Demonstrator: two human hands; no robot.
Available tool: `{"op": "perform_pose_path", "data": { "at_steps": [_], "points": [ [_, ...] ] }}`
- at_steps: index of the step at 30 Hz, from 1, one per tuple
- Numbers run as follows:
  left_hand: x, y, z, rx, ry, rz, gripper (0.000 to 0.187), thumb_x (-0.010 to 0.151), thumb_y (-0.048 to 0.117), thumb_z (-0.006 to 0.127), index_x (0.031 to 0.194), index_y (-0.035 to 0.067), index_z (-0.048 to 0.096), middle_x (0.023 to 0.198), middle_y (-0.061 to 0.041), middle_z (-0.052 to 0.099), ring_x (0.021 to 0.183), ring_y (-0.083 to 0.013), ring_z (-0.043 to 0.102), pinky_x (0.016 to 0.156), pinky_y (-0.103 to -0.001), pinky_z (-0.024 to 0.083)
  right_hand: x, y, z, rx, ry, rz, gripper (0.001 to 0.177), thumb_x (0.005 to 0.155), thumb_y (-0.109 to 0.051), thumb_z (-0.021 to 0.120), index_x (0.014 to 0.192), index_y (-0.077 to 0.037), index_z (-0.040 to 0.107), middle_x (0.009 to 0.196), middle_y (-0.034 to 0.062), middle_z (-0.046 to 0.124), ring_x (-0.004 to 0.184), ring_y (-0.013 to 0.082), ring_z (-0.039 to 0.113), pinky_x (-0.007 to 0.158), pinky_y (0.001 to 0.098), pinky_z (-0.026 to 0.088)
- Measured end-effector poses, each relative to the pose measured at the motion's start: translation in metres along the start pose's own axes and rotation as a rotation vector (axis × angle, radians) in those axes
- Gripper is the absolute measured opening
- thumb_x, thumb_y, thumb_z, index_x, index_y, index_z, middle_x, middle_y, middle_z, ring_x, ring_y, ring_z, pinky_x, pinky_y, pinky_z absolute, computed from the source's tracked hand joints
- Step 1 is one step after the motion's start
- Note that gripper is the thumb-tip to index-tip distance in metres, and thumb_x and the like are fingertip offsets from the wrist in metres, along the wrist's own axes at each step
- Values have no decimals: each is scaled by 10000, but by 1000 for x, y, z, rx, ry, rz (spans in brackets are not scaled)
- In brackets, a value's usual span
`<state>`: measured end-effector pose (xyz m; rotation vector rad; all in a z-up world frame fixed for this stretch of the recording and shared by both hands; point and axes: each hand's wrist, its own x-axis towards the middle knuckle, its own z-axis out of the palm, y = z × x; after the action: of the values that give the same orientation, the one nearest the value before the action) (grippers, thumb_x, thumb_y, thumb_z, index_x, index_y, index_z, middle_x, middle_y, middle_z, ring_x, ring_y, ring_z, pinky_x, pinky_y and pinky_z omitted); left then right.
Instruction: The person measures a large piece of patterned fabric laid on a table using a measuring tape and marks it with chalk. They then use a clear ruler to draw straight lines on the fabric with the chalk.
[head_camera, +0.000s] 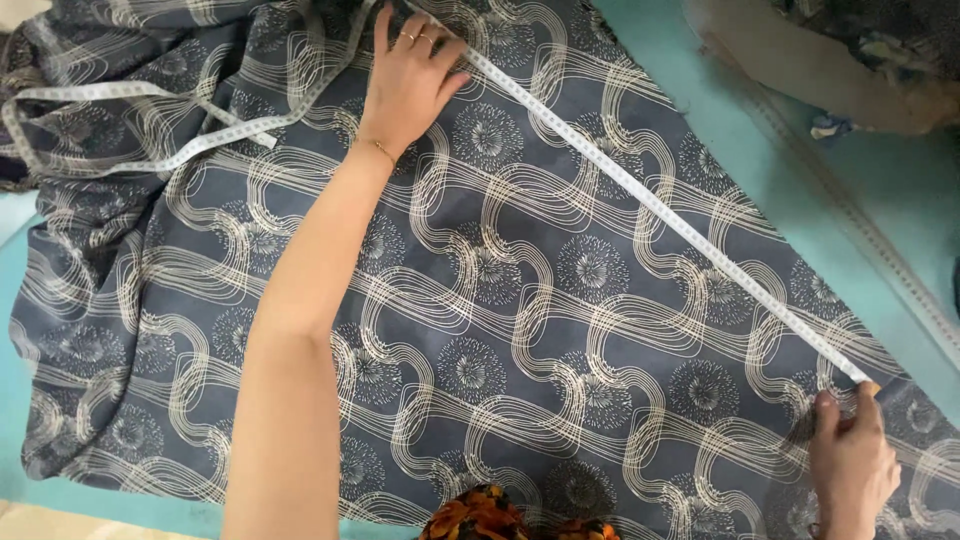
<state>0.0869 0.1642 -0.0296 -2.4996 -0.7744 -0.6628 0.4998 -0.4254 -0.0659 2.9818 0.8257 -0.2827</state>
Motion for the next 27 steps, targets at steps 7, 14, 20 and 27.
{"op": "perform_pose_path", "data": {
  "at_steps": [7, 14, 20, 27],
  "points": [
    [-9, 3, -8, -213, -22, -34, 416, 1014, 475, 732, 1300, 172, 718, 1300, -68, 631, 1379, -270, 491, 1240, -676, 92, -2, -6, -31, 207, -17, -52, 546, 1084, -288, 597, 1585, -86, 515, 1021, 192, 737, 879, 370, 715, 781, 491, 541],
    [-11, 7, -7, -253, -41, -70, 453, 996, 484, 752, 1312, 161, 721, 1361, -74, 621, 1407, -273, 481, 1223, -705, 73, 17, -139, -97, 951, -88, -509, 533, 1005, -17, 677, 1518, 21, 538, 1265, 150, 668, 1112, 180, 636, 952, 290, 528],
    [-13, 11, 6, -205, -47, -106, 529, 989, 525, 781, 1378, 173, 712, 1383, -102, 614, 1401, -313, 471, 1192, -729, 58, 95, -306, -64, 1862, -1000, -121, 503, 1050, -42, 586, 1521, 93, 470, 1279, 156, 657, 1160, 202, 668, 1027, 290, 538],
    [-13, 12, 7, -158, -115, -129, 559, 955, 541, 773, 1379, 186, 687, 1392, -119, 609, 1409, -323, 461, 1189, -741, 48, 88, -471, -111, 1661, -1318, -530, 522, 1051, -41, 608, 1539, -11, 425, 1261, 148, 618, 1099, 215, 637, 918, 317, 556]
  ]
}}
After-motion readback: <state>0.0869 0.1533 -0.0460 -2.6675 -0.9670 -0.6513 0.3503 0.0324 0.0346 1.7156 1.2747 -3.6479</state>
